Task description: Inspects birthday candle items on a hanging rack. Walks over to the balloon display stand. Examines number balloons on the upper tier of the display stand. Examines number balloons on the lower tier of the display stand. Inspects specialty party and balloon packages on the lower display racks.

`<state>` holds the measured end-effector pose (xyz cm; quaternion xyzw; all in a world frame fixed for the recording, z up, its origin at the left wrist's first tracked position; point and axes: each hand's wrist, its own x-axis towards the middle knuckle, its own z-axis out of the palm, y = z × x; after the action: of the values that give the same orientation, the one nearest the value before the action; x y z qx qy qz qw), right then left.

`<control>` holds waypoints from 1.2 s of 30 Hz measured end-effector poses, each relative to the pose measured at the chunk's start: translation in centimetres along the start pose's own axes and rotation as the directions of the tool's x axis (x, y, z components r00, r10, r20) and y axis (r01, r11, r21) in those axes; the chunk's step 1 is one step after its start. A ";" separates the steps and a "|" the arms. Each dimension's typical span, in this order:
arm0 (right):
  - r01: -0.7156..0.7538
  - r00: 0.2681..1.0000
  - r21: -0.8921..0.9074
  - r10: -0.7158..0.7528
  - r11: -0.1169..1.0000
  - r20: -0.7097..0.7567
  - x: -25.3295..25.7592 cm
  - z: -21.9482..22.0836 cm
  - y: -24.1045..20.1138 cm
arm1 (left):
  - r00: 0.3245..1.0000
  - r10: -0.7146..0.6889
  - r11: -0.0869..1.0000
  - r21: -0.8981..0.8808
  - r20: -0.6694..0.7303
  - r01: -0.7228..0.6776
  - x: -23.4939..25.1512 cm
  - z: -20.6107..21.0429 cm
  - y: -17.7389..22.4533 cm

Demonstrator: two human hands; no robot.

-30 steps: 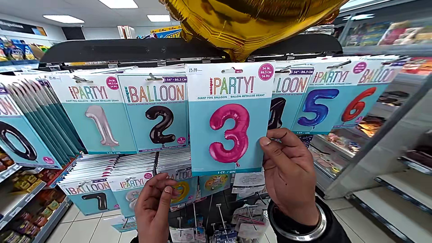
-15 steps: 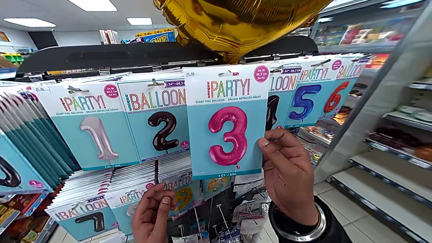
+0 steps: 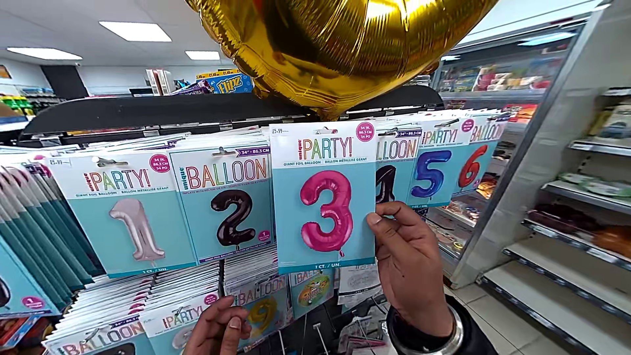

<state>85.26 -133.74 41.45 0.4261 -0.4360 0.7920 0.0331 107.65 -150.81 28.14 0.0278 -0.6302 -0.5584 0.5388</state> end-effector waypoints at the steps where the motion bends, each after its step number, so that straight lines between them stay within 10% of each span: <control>1: -0.001 1.000 -0.004 0.001 1.000 0.006 0.5 -0.1 0.2 | 1.000 -0.001 1.000 0.001 -0.006 0.001 0.0 0.3 0.0; 20: 0.145 0.983 -0.413 -0.178 0.899 -0.041 1.9 -1.9 4.9 | 0.991 0.118 0.982 0.155 -0.058 -0.108 3.0 3.8 0.7; 36: 0.223 0.959 -0.348 -0.268 0.911 -0.087 -1.5 -8.3 5.6 | 0.988 0.122 0.915 0.396 -0.094 -0.075 10.5 10.4 0.9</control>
<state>78.45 -130.71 34.54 0.4121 -0.5039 0.7224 0.2333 96.38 -150.14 37.76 0.1357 -0.6971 -0.3905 0.5858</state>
